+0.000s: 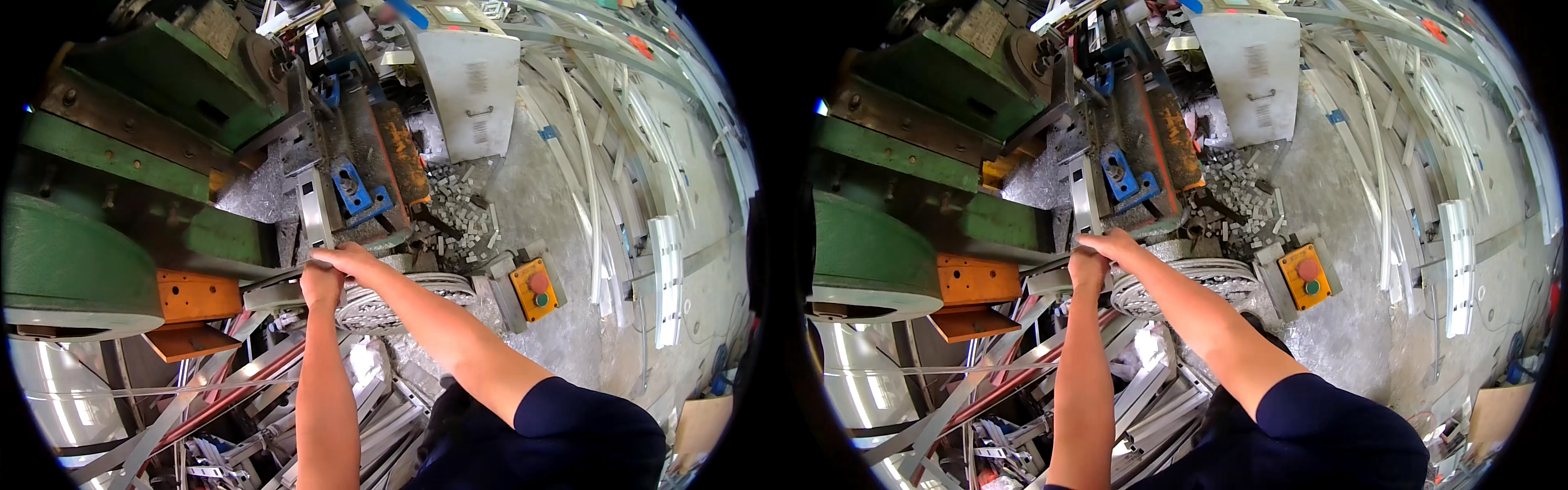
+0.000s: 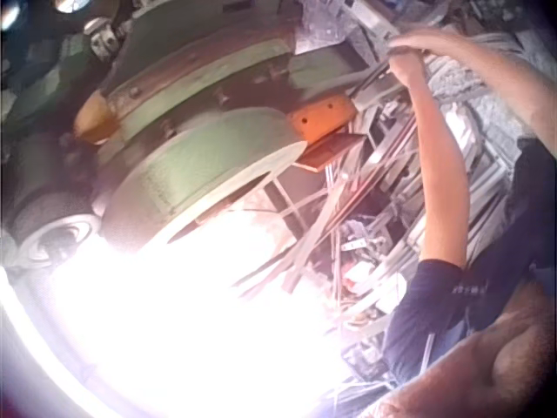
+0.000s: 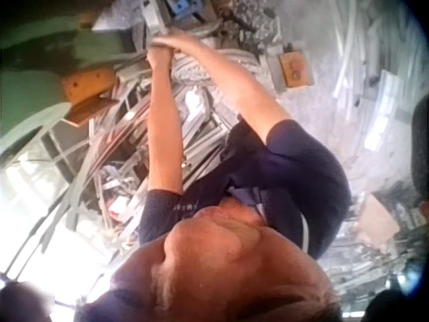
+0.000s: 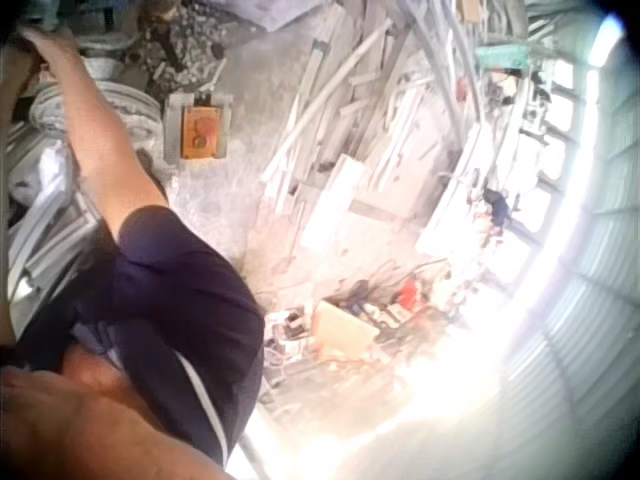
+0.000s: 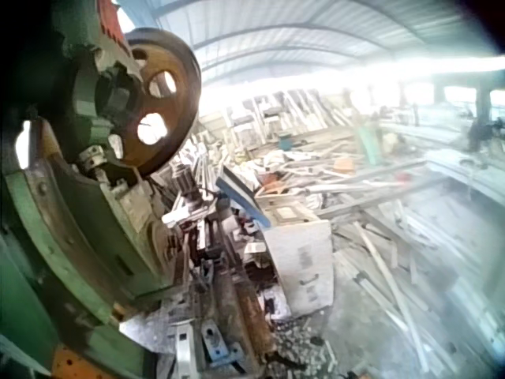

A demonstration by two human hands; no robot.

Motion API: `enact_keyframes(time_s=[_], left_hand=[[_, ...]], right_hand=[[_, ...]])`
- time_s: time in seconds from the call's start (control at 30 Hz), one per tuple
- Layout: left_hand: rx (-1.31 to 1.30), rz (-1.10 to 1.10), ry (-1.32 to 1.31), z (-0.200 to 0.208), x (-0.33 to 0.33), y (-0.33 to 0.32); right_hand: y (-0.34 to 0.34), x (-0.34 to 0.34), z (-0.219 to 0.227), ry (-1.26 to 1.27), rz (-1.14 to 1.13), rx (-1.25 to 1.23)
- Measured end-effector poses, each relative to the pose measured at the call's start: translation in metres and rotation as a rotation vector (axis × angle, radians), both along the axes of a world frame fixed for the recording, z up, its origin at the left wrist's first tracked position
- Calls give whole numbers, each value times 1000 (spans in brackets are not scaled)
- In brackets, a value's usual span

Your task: The person repeatedly picks up long metal profiles, places them into a cutting machine, and operates the machine to cut the profiles. The cut pieces are then set aside on the floor. The process is repeated multiple times with different metal profiles.

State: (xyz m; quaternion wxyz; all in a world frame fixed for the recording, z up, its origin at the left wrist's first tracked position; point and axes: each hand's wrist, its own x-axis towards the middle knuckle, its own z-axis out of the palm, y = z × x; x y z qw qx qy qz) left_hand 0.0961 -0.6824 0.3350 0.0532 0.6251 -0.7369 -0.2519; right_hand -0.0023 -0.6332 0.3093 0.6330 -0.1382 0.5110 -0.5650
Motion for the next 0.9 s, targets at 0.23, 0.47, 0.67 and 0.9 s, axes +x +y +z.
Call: enact_keyframes(time_s=[0.23, 0.47, 0.67, 0.9], left_hand=[[-22, -58, 102, 8, -4, 9], [94, -69, 4, -2, 47, 47], [-40, -121, 20, 10, 93, 116], [-104, -69, 15, -7, 114, 106]], right_hand=[[-42, -1, -39, -522, 103, -247], [0, 56, -59, -394, 102, -276], [76, 102, -28, -343, 26, -221], [77, 122, -21, -312, 23, -200]])
